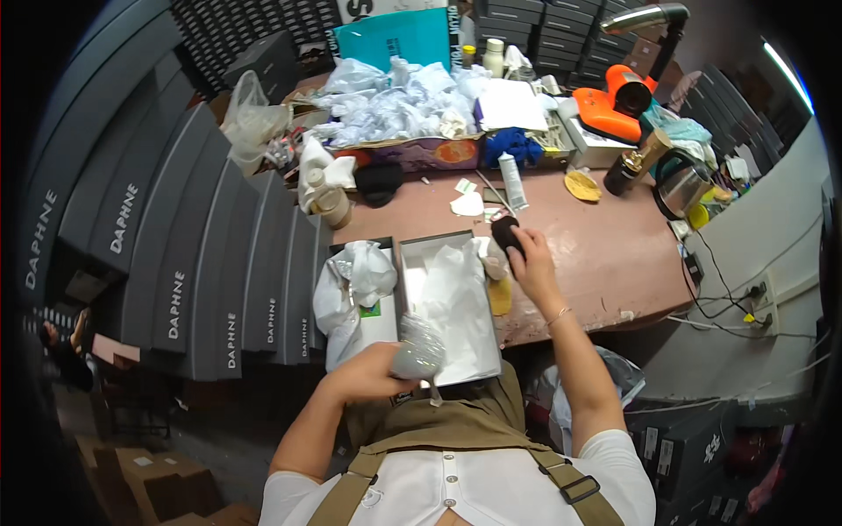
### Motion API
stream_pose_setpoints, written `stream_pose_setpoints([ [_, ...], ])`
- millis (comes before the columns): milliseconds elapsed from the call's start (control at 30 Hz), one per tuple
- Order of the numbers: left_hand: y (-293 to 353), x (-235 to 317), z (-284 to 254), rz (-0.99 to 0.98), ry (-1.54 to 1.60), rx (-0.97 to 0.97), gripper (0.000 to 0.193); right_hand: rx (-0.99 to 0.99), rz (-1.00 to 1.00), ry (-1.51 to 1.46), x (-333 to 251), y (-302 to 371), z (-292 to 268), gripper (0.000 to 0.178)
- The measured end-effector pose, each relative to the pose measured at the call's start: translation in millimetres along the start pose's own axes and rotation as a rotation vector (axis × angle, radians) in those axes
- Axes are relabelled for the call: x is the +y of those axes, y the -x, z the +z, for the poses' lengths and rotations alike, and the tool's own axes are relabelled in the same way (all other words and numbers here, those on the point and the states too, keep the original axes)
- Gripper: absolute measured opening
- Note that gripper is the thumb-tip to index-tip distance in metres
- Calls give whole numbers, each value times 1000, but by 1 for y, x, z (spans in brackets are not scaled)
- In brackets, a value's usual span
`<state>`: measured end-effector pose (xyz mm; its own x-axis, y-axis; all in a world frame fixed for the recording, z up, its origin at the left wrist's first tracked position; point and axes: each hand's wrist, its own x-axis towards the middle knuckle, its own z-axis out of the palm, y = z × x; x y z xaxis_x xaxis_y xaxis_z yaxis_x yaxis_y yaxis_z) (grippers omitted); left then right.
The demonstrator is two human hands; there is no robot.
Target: Inspecting, cleaning, and packing glittery high-heeled shoes into boxes.
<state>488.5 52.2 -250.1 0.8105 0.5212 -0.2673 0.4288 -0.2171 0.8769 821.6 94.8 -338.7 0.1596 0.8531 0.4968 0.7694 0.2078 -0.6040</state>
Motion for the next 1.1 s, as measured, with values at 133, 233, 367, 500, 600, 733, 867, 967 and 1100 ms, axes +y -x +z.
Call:
stream_pose_setpoints([
  [133,-9,2,20,-92,-634,-114,24,-404,-163,-342,-67,-15,-10,70],
  [233,-21,13,25,-19,-720,-173,19,-1250,-242,-357,-143,17,-30,95],
  [367,-22,48,29,250,-850,-277,19,-1392,9,-585,-134,56,-41,104],
  [500,-23,85,-10,616,-483,424,33,-1081,210,-854,-93,110,-77,91],
  [600,-79,34,-46,180,-356,619,40,-681,717,-1259,-74,139,-121,86],
  [733,-186,-71,-36,67,-186,266,37,-371,749,-1210,-75,144,-128,91],
  [867,-217,-108,-18,-11,217,247,28,-349,748,-1182,-75,155,-118,95],
  [967,-195,-121,-41,-38,214,519,23,-404,707,-1099,-73,157,-117,94],
  [1100,-131,-8,-127,370,291,941,27,-476,689,-1186,-72,145,-121,88],
])
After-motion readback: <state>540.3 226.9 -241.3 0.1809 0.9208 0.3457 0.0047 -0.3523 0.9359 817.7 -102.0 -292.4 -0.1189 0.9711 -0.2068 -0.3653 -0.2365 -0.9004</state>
